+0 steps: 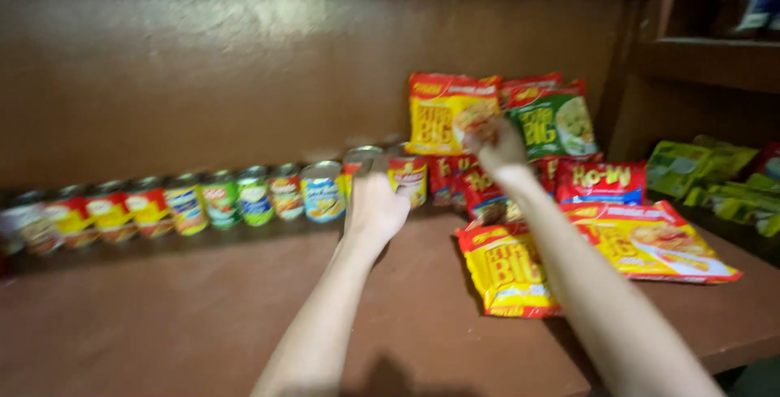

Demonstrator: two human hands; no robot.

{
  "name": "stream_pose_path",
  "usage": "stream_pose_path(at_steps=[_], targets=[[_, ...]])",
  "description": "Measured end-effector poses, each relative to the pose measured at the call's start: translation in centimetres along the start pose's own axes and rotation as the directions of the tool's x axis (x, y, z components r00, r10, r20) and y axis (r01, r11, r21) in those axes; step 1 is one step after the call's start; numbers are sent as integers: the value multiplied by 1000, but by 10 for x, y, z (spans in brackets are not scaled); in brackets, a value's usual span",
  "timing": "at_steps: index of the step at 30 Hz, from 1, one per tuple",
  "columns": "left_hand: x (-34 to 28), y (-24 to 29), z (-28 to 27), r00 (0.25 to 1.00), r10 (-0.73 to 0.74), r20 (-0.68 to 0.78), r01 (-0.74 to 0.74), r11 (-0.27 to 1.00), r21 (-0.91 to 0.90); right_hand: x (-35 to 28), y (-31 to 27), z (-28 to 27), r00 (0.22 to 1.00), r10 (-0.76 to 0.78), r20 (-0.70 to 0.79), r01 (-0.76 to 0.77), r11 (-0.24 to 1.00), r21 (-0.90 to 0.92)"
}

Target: Organizing various packaged instant noodles and canned goods on a shelf from a cardboard box.

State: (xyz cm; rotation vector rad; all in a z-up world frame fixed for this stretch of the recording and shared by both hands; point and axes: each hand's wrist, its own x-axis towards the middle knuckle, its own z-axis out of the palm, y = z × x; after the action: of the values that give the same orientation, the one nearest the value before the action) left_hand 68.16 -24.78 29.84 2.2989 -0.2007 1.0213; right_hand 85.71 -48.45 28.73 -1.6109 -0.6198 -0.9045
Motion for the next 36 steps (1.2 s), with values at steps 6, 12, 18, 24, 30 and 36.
stream_pose_path(at_steps=[6,12,18,24,30,36], targets=[[23,0,37,995,80,-56,-86,990,-110,-11,-23,-4,980,153,-127,-178,960,-218],[41,1,65,993,73,90,-72,997,-11,-13,-10,4,964,210,-165,-245,941,-234],[54,12,67,979,-52,199,70,994,-85,-4,-19,0,911,409,-43,-391,893,223],[50,11,62,985,-100,138,153,880,-450,-2,-59,0,815,579,6,-548,768,332],[32,-17,55,983,-182,29,158,748,-644,0,-50,9,835,519,180,-550,793,263],[-2,-50,-14,947,-312,78,229,485,-844,-22,-118,32,842,227,489,-485,715,503]])
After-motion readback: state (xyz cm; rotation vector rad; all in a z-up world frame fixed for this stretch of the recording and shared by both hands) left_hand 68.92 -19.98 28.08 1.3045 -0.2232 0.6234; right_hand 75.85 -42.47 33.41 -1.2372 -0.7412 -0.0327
